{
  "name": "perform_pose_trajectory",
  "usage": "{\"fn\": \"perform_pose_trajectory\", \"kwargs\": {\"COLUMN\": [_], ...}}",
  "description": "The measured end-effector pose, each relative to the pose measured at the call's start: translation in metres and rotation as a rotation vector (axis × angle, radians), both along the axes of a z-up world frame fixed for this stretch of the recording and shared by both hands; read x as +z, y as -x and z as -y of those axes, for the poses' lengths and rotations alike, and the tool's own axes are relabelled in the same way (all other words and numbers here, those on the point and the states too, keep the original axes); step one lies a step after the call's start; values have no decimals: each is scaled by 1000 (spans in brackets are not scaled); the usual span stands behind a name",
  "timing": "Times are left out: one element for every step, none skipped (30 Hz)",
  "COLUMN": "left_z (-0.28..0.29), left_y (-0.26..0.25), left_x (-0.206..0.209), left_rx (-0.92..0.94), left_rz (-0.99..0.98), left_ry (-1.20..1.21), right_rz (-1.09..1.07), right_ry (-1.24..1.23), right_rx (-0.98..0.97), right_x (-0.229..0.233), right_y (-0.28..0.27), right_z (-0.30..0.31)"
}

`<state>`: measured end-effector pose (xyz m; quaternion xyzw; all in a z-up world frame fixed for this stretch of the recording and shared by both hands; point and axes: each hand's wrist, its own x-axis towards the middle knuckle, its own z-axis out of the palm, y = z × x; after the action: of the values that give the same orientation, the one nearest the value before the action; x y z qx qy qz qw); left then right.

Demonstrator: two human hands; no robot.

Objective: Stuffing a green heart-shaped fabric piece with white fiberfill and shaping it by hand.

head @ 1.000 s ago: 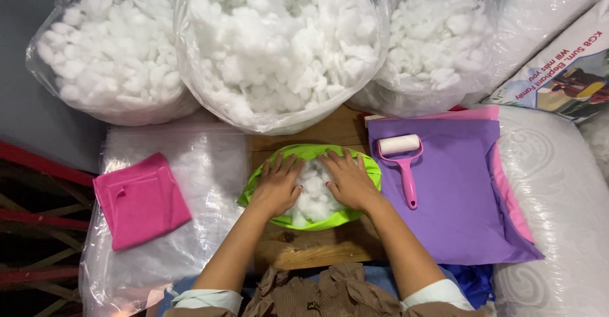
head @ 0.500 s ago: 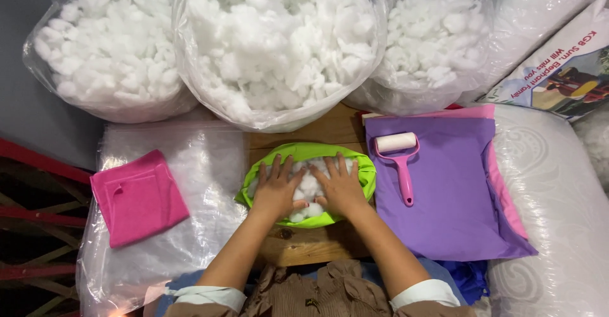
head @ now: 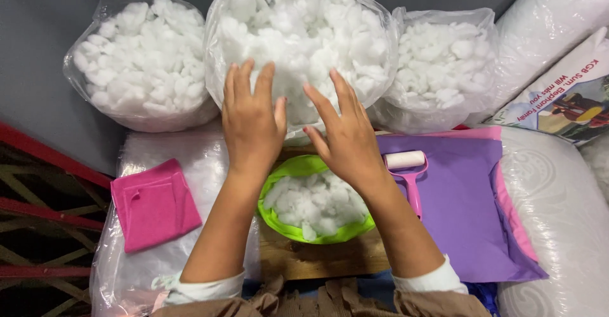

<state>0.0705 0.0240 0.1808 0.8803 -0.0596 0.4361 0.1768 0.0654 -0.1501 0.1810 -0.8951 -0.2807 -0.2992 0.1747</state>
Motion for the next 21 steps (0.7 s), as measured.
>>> {"fn": "perform_pose_trajectory", "kwargs": {"left_z": [-2, -4, -5, -4, -2, -2, -2, 0, 1, 4, 7, 10, 8, 8, 8, 6, 5, 5, 5, 6, 7], "left_y": [-18, -37, -55, -69, -81, -94, -97, -102, -107, -98, -89, -77, -73, -70, -66, -62, -58, -52, -40, -28, -15], "left_x": [-2, -5, -7, -12, -17, -21, -28, -33, -38, -24, -12, -2, 2, 7, 13, 13, 14, 14, 14, 14, 13], "left_rx": [4, 53, 101, 103, 71, 39, 41, 45, 49, 52, 31, 13, 17, -47, -111, -109, -161, -214, -213, -278, -342], "left_rz": [2, -46, -94, -93, -106, -118, -117, -14, 89, 92, 104, 107, 101, 110, 119, 128, 128, 124, 131, 111, 90], "left_ry": [0, 36, 73, 72, 97, 119, 116, 48, -20, -18, -5, 9, 11, 93, 175, 174, 244, 316, 316, 378, 439], "right_rz": [2, 40, 79, 79, -31, -141, -140, -83, -26, -23, -10, -7, -14, -64, -113, -105, -162, -221, -216, -268, -320], "right_ry": [0, 19, 38, 38, -16, -73, -76, -138, -200, -198, -305, -410, -407, -492, -578, -578, -678, -775, -774, -908, -1041], "right_rx": [4, -42, -88, -86, -59, -31, -29, -46, -62, -59, -35, -11, -8, -31, -55, -50, -50, -51, -47, -29, -10], "right_x": [3, 6, 9, 7, 5, 3, -15, -31, -46, -36, -26, -19, -10, 0, 10, 13, 16, 18, 19, 20, 21], "right_y": [-17, -33, -50, -66, -81, -95, -113, -133, -152, -148, -143, -136, -128, -120, -111, -108, -104, -100, -92, -85, -78], "right_z": [-13, -26, -39, -48, -56, -65, -60, -53, -46, -38, -29, -21, -16, -9, -2, 7, 16, 26, 31, 36, 41]}}
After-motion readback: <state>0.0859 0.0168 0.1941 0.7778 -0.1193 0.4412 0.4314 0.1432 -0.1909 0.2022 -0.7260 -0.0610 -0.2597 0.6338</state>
